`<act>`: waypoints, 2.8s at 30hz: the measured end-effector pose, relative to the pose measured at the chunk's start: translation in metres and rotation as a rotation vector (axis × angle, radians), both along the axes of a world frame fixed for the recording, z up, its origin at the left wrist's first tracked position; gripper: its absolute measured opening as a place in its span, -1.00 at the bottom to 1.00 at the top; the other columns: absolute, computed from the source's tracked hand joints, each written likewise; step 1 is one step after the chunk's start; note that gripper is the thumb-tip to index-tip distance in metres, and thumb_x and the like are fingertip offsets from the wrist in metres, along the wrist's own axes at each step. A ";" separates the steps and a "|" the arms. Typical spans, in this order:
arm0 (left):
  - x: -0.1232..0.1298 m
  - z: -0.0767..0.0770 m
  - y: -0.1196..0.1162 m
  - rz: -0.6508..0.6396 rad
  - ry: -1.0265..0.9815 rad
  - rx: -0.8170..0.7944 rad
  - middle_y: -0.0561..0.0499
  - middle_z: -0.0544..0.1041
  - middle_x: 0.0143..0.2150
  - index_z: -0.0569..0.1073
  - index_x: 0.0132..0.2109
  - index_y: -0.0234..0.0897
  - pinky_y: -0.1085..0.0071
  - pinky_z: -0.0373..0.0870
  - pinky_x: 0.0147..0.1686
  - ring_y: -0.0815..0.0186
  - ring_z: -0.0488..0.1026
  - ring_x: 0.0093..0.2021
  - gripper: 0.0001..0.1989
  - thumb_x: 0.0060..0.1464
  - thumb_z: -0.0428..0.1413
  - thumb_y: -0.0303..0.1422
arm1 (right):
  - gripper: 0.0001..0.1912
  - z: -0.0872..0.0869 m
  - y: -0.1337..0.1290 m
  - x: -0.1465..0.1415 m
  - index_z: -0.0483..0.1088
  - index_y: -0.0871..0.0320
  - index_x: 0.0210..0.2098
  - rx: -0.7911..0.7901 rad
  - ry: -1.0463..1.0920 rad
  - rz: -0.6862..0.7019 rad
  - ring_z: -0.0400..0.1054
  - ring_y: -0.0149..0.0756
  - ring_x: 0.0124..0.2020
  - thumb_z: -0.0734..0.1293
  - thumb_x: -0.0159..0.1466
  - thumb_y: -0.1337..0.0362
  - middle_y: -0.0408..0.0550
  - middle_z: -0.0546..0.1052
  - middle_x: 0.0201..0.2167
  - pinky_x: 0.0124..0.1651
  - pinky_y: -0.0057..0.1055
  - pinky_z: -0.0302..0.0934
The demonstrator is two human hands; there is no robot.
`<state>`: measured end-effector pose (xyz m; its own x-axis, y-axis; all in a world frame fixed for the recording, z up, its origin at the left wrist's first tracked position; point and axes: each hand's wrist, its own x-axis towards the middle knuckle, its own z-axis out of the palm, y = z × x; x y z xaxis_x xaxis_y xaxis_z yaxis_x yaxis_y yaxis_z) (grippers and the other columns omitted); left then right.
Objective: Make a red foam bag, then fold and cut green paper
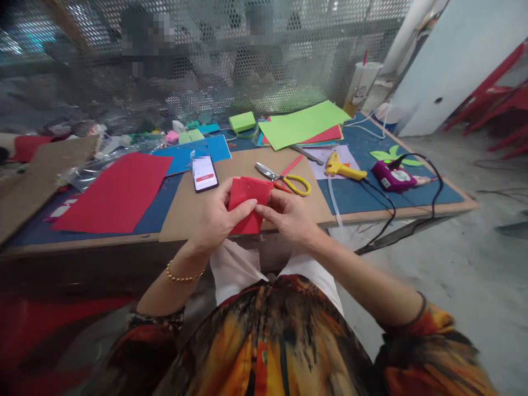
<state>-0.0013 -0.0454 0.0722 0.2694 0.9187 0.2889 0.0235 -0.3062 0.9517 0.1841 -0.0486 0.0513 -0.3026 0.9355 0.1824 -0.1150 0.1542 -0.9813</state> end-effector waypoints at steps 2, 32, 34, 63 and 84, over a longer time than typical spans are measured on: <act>0.002 0.002 -0.011 -0.048 -0.030 -0.046 -0.09 0.67 -0.02 0.50 0.05 -0.24 0.33 0.62 -0.12 0.18 0.62 -0.06 -0.51 0.13 0.42 -0.07 | -0.47 -0.010 -0.010 -0.001 0.64 0.04 -0.16 -0.052 0.110 -0.013 0.59 -0.21 -0.18 0.64 0.14 -0.23 -0.07 0.71 -0.16 -0.06 -0.25 0.54; -0.006 -0.023 -0.028 -0.056 -0.002 -0.097 -0.07 0.69 -0.17 0.64 -0.09 -0.23 0.34 0.58 -0.18 0.23 0.61 -0.18 -0.63 0.18 0.39 -0.03 | -0.50 -0.051 -0.025 -0.006 0.47 -0.02 -0.21 -0.486 0.145 0.325 0.12 -0.32 -0.65 0.49 0.18 -0.29 -0.21 0.38 -0.62 -0.60 -0.35 0.06; -0.006 -0.026 -0.029 0.028 -0.043 -0.148 -0.01 0.64 -0.27 0.61 -0.15 -0.23 0.39 0.55 -0.29 0.31 0.54 -0.30 -0.64 0.15 0.42 -0.04 | -0.53 -0.054 -0.028 0.006 0.54 0.01 -0.15 -0.406 0.058 0.168 0.32 -0.28 -0.54 0.51 0.22 -0.23 -0.12 0.55 -0.48 -0.51 -0.34 0.24; -0.008 -0.049 -0.047 0.160 -0.074 -0.165 -0.12 0.70 -0.01 0.46 0.27 -0.26 0.34 0.66 -0.06 0.23 0.68 -0.06 -0.48 0.26 0.33 -0.20 | -0.88 -0.028 -0.035 0.010 0.61 0.02 -0.17 0.522 -0.496 -0.394 0.56 -0.22 -0.31 0.38 0.41 0.26 -0.07 0.70 -0.30 -0.25 -0.29 0.44; -0.003 -0.045 -0.047 0.227 0.080 -0.130 0.07 0.55 -0.35 0.52 -0.24 -0.20 0.43 0.42 -0.37 0.34 0.44 -0.37 -0.88 0.21 0.21 -0.26 | -0.86 -0.031 -0.035 0.000 0.59 0.05 -0.25 0.599 -0.507 -0.373 0.47 -0.19 -0.30 0.36 0.37 0.33 -0.04 0.59 -0.34 -0.21 -0.22 0.38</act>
<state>-0.0047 -0.0921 0.0276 0.0694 0.9862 0.1504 0.1547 -0.1596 0.9750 0.1840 -0.0838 0.0199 -0.1731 0.7797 0.6018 0.4755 0.6012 -0.6422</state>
